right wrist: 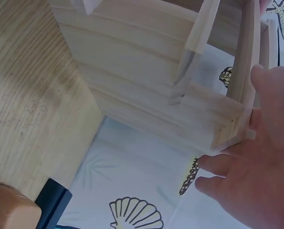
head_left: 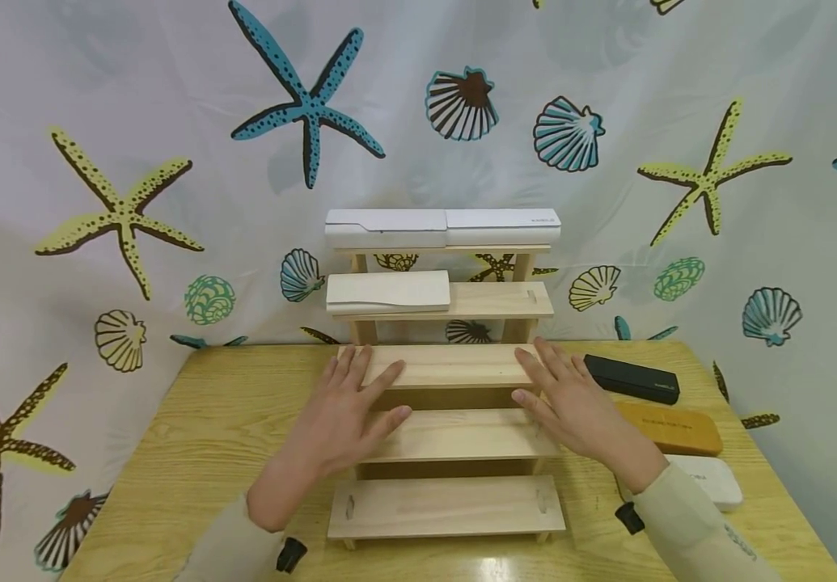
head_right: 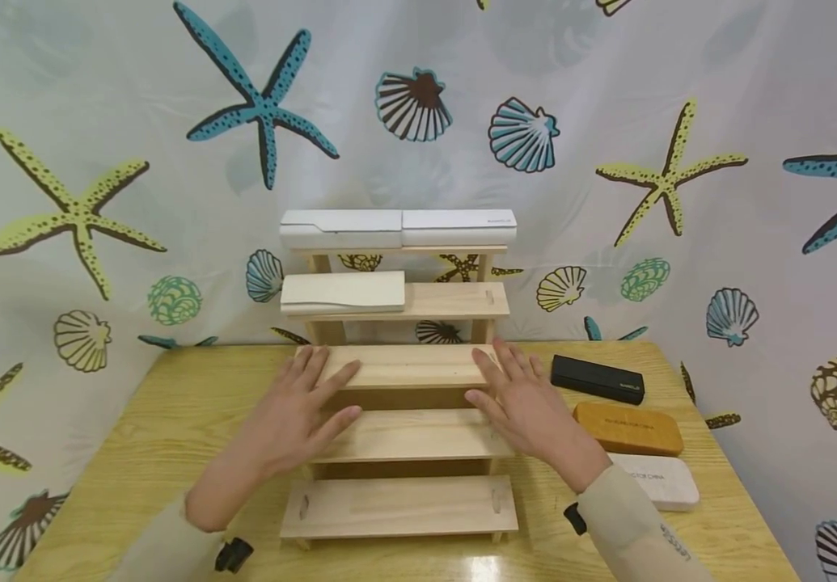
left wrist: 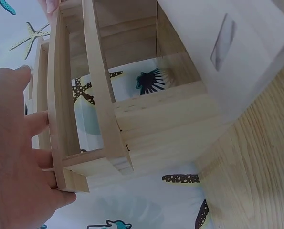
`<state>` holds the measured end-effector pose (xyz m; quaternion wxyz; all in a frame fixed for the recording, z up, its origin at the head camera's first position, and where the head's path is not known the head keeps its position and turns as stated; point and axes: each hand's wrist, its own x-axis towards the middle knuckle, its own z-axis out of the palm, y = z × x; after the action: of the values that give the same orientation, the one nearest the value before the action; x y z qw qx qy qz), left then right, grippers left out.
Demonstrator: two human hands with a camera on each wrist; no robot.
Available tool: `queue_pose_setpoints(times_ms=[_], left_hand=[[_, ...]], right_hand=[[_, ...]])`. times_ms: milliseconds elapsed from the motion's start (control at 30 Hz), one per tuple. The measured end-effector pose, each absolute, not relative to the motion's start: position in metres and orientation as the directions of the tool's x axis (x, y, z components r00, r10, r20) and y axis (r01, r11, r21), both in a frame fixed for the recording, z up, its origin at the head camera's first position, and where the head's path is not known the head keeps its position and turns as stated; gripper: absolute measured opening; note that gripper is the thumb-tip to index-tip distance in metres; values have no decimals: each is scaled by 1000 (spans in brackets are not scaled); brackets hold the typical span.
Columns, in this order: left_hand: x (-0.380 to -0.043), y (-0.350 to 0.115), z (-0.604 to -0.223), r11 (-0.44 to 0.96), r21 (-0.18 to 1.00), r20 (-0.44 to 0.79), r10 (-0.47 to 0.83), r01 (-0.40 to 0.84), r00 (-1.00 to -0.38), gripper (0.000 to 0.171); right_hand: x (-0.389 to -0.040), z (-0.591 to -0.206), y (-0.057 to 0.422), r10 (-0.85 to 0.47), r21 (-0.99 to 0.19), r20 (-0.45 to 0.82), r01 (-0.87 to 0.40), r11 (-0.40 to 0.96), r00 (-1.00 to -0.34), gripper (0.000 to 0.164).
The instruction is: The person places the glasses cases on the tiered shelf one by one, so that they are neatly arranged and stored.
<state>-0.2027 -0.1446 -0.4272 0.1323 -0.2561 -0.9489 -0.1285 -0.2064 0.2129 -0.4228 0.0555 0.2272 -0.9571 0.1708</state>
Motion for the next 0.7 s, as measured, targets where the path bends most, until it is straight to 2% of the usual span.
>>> queue_pose_setpoints(times_ms=[267, 500, 600, 700], left_hand=[[-201, -146, -430, 834, 150, 318, 468, 531, -824, 69], [-201, -146, -432, 821, 138, 374, 474, 553, -797, 62], [-201, -146, -433, 818, 138, 387, 474, 558, -791, 59], [-201, -145, -433, 820, 140, 380, 473, 555, -795, 60]], right_hand=[[-203, -428, 239, -336, -436, 254, -417, 797, -907, 60], [-190, -438, 281, -160, -484, 511, -437, 758, -844, 36], [-179, -439, 299, -50, -563, 442, -320, 762, -896, 30], [-167, -442, 321, 22, -627, 316, -191, 755, -948, 35]])
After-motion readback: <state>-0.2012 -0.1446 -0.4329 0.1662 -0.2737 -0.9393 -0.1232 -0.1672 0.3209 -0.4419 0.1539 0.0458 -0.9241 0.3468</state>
